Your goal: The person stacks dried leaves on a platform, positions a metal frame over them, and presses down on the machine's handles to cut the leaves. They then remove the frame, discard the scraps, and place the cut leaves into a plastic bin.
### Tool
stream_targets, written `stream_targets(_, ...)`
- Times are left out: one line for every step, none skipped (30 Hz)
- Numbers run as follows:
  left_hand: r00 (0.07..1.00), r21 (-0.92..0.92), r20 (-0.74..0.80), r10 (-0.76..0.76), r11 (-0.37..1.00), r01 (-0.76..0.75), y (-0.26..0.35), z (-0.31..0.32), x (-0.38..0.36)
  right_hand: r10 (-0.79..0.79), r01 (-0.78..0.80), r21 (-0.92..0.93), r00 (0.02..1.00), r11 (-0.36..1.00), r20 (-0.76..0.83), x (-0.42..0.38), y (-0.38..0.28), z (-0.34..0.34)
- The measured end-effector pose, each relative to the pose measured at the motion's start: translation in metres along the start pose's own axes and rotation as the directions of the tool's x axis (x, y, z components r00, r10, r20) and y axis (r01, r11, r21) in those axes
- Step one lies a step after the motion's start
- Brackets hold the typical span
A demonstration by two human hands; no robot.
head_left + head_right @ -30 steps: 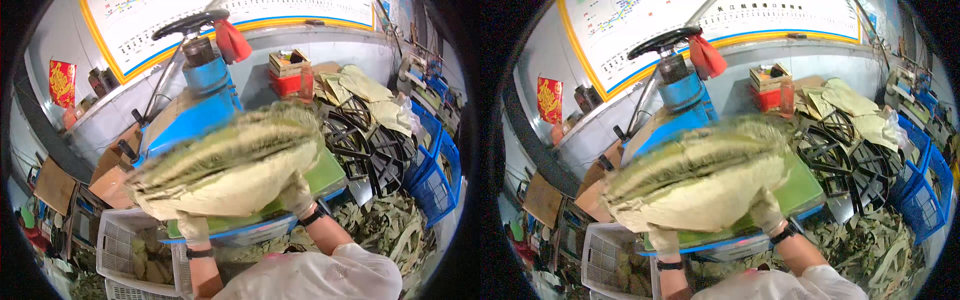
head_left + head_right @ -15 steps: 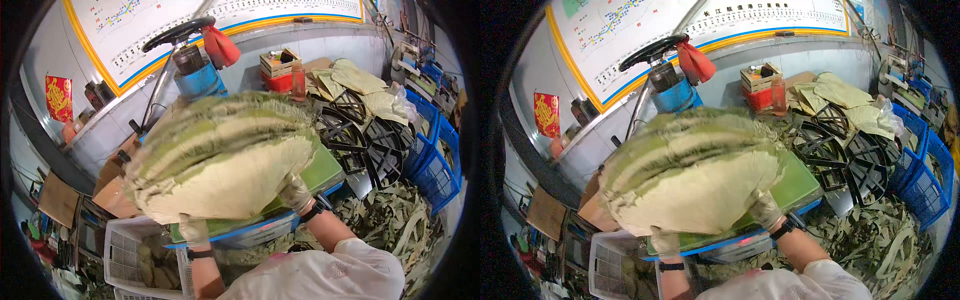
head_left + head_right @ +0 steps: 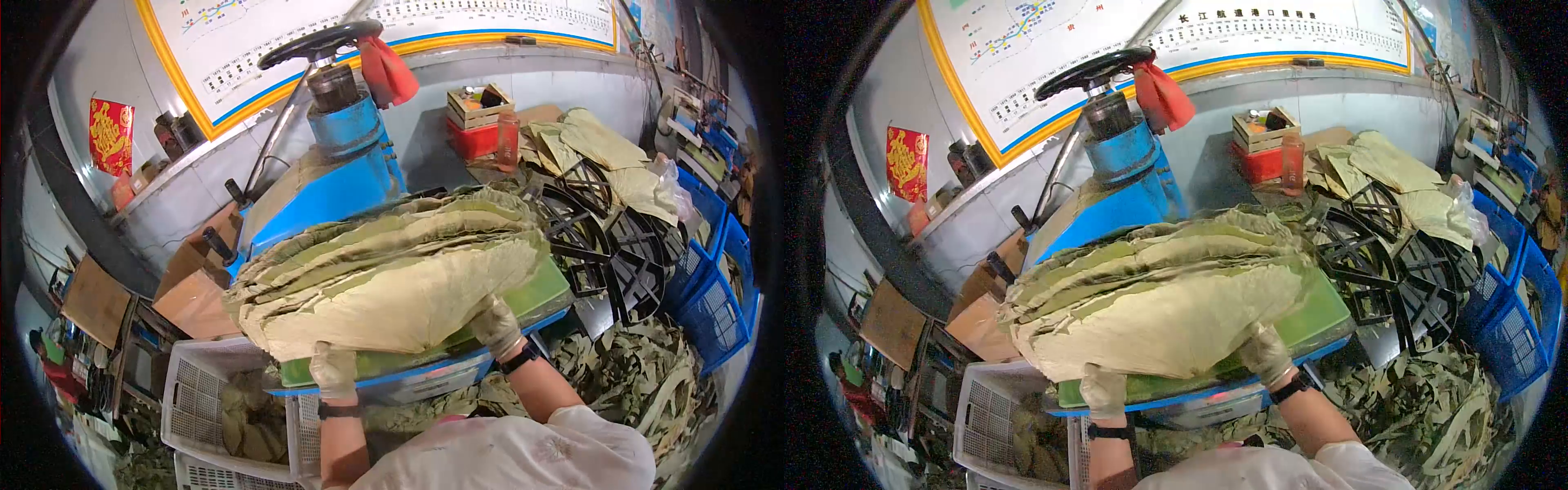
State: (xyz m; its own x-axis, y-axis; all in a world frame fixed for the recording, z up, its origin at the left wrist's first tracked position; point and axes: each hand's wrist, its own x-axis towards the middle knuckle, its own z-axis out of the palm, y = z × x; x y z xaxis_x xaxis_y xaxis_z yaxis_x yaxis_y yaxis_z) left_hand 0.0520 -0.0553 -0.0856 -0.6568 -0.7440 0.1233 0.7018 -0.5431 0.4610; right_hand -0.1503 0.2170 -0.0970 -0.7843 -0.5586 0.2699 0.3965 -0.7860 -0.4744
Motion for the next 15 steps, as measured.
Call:
stream_targets(0.998,0.006,0.059,-0.033,0.999,0.033,0.005,-0.005,0.005,0.022,-0.026,0.027,0.987,0.999,0.159,0.005,0.002,-0.026)
stream_targets(0.998,0.002,0.047,-0.033,0.999,0.033,0.013,-0.009,0.005,0.046,-0.065,0.05,0.951,0.997,0.306,0.002,0.004,-0.042)
stream_targets(0.999,0.173,0.038,0.009,0.985,-0.015,0.022,-0.009,0.007,0.081,-0.083,0.006,0.981,0.996,0.177,0.003,-0.002,-0.038)
stream_targets(0.998,0.338,0.043,0.055,0.939,-0.066,0.027,0.002,0.009,0.089,-0.091,0.003,0.98,0.996,0.179,0.002,-0.01,-0.02)
stream_targets(0.989,0.291,-0.021,0.144,0.948,-0.132,0.028,0.016,0.011,0.041,-0.04,-0.014,0.994,0.999,0.105,0.005,-0.016,0.0)
stream_targets(0.987,0.284,-0.025,0.158,0.948,-0.144,0.031,0.046,0.006,-0.006,0.007,-0.033,0.999,0.999,0.034,0.009,-0.018,0.012)
stream_targets(0.979,0.24,-0.01,0.201,0.951,-0.193,0.034,0.08,-0.003,0.042,-0.037,-0.031,0.985,0.999,0.17,0.009,-0.026,0.002)
stream_targets(0.968,0.196,-0.006,0.25,0.95,-0.244,0.034,0.094,-0.012,0.07,-0.064,-0.039,0.981,0.997,0.182,0.006,-0.026,0.0)
stream_targets(0.96,0.189,-0.031,0.279,0.945,-0.269,0.031,0.09,-0.018,0.056,-0.052,-0.044,0.995,0.998,0.085,0.0,-0.027,0.002)
stream_targets(0.963,0.207,-0.052,0.263,0.947,-0.247,0.029,0.082,-0.021,0.044,-0.044,-0.055,0.999,0.998,-0.006,-0.004,-0.028,0.013)
stream_targets(0.966,0.224,-0.074,0.25,0.948,-0.228,0.029,0.074,-0.022,0.066,-0.066,-0.066,0.998,0.996,-0.006,-0.01,-0.031,0.026)
stream_targets(0.953,0.21,-0.095,0.289,0.941,-0.264,0.03,0.064,-0.02,0.077,-0.084,-0.039,0.985,0.996,-0.152,-0.012,-0.022,-0.004)
stream_targets(0.96,0.343,0.032,0.279,0.899,-0.273,0.032,0.055,-0.018,0.04,-0.046,-0.076,0.996,0.996,-0.08,-0.008,-0.024,0.009)
stream_targets(0.959,0.471,0.151,0.241,0.835,-0.283,0.035,0.047,-0.019,0.002,-0.003,-0.107,1.0,0.994,-0.011,-0.01,-0.03,0.024)
stream_targets(0.962,0.445,0.219,0.162,0.861,-0.247,0.045,0.052,-0.022,-0.059,0.05,-0.156,0.997,0.986,-0.054,-0.007,-0.034,0.034)
